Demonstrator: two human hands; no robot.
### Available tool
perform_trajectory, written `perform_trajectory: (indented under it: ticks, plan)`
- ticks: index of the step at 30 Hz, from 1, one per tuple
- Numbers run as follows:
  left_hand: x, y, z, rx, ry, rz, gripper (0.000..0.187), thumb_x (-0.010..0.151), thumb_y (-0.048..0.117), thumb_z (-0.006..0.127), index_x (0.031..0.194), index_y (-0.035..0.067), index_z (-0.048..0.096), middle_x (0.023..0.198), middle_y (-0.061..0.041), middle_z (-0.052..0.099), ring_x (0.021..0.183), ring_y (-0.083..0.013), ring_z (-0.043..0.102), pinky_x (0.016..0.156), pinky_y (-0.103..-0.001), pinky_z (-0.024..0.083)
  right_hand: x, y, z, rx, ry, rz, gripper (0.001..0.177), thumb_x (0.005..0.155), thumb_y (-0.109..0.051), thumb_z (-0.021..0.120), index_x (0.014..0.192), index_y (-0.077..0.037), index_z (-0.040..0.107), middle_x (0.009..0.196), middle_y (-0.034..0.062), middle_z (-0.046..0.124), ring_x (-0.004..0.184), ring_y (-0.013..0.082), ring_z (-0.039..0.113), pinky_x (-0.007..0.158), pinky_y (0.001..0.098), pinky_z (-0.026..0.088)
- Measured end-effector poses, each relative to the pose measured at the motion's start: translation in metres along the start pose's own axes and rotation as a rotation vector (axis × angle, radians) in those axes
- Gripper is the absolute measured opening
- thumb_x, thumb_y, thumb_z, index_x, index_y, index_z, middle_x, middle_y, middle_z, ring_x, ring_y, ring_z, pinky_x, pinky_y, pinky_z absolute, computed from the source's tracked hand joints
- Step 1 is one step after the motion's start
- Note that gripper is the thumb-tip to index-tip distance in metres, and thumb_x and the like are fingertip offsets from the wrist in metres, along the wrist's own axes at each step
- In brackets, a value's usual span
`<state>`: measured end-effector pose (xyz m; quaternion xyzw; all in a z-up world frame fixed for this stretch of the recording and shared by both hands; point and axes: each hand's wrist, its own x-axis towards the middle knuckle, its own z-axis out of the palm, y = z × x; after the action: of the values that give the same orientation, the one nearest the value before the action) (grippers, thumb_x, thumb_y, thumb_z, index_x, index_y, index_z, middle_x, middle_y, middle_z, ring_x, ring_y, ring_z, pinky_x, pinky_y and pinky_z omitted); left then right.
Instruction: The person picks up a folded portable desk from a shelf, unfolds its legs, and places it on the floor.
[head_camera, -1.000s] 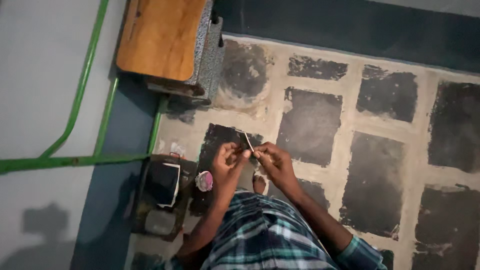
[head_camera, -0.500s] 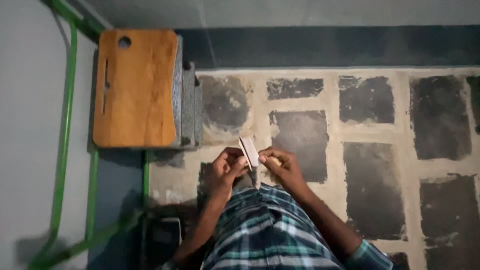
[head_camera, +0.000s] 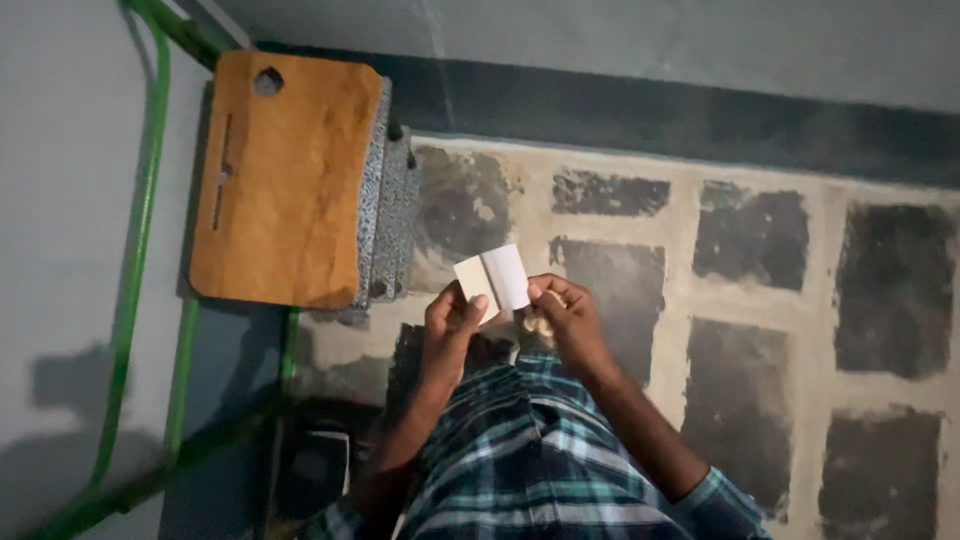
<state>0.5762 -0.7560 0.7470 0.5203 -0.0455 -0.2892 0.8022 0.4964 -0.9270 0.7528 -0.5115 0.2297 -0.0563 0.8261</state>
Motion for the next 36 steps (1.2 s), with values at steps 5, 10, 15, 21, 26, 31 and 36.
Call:
perform_trajectory:
  ticks: [5,10,15,21,26,31,36]
  plan:
    - [0.022,0.007,0.011,-0.062,0.145,-0.087,0.043,0.102,0.029,0.066,0.131,-0.003,0.063,0.112,-0.016,0.073,0.099,-0.0279,0.074,0.068,-0.037,0.052,0.048,-0.023,-0.025,0.151,-0.127,0.191,0.023,0.098,-0.024,0.067,0.100,-0.001,0.072,0.071,0.0057,0.070,0.054,0.0127,0.060,0.047,0.0257,0.046]
    - [0.050,0.008,0.032,-0.063,0.107,0.057,0.036,0.103,0.026,0.064,0.126,-0.002,0.063,0.115,-0.010,0.070,0.104,-0.0202,0.072,0.089,-0.040,0.065,0.082,-0.027,-0.045,0.246,-0.205,0.300,0.020,0.100,-0.020,0.068,0.103,0.000,0.071,0.085,0.0057,0.072,0.074,0.0118,0.066,0.067,0.0266,0.053]
    - [0.074,-0.011,0.051,-0.081,0.098,0.090,0.030,0.107,0.021,0.059,0.126,-0.002,0.063,0.112,-0.010,0.071,0.099,-0.0191,0.072,0.084,-0.039,0.066,0.100,-0.035,-0.057,0.222,-0.288,0.282,0.022,0.098,-0.020,0.069,0.105,0.000,0.072,0.088,0.0068,0.074,0.075,0.0127,0.067,0.068,0.0275,0.054]
    - [0.094,-0.030,0.064,-0.126,0.134,0.085,0.030,0.107,0.018,0.057,0.130,-0.001,0.061,0.113,-0.008,0.070,0.100,-0.0169,0.071,0.085,-0.036,0.064,0.119,-0.050,-0.076,0.195,-0.316,0.276,0.021,0.100,-0.019,0.069,0.106,0.000,0.073,0.085,0.0054,0.072,0.070,0.0107,0.064,0.064,0.0253,0.052]
    - [0.101,-0.034,0.071,-0.167,0.163,0.048,0.032,0.106,0.018,0.057,0.132,0.001,0.059,0.113,-0.010,0.071,0.098,-0.0195,0.073,0.082,-0.037,0.064,0.127,-0.058,-0.090,0.181,-0.364,0.266,0.020,0.101,-0.018,0.068,0.106,0.001,0.073,0.084,0.0050,0.072,0.069,0.0095,0.064,0.063,0.0242,0.051]
    - [0.103,-0.033,0.075,-0.153,0.133,0.085,0.030,0.106,0.016,0.057,0.131,0.000,0.059,0.115,-0.010,0.070,0.101,-0.0189,0.072,0.085,-0.038,0.065,0.131,-0.057,-0.095,0.191,-0.334,0.295,0.021,0.099,-0.020,0.071,0.106,-0.001,0.073,0.086,0.0041,0.072,0.070,0.0100,0.064,0.062,0.0245,0.052]
    - [0.103,-0.043,0.073,-0.150,0.147,0.117,0.030,0.103,0.016,0.058,0.129,0.001,0.062,0.115,-0.010,0.071,0.099,-0.0176,0.071,0.085,-0.037,0.064,0.133,-0.059,-0.093,0.155,-0.351,0.255,0.021,0.098,-0.019,0.073,0.108,-0.001,0.074,0.089,0.0040,0.073,0.076,0.0096,0.067,0.065,0.0237,0.053]
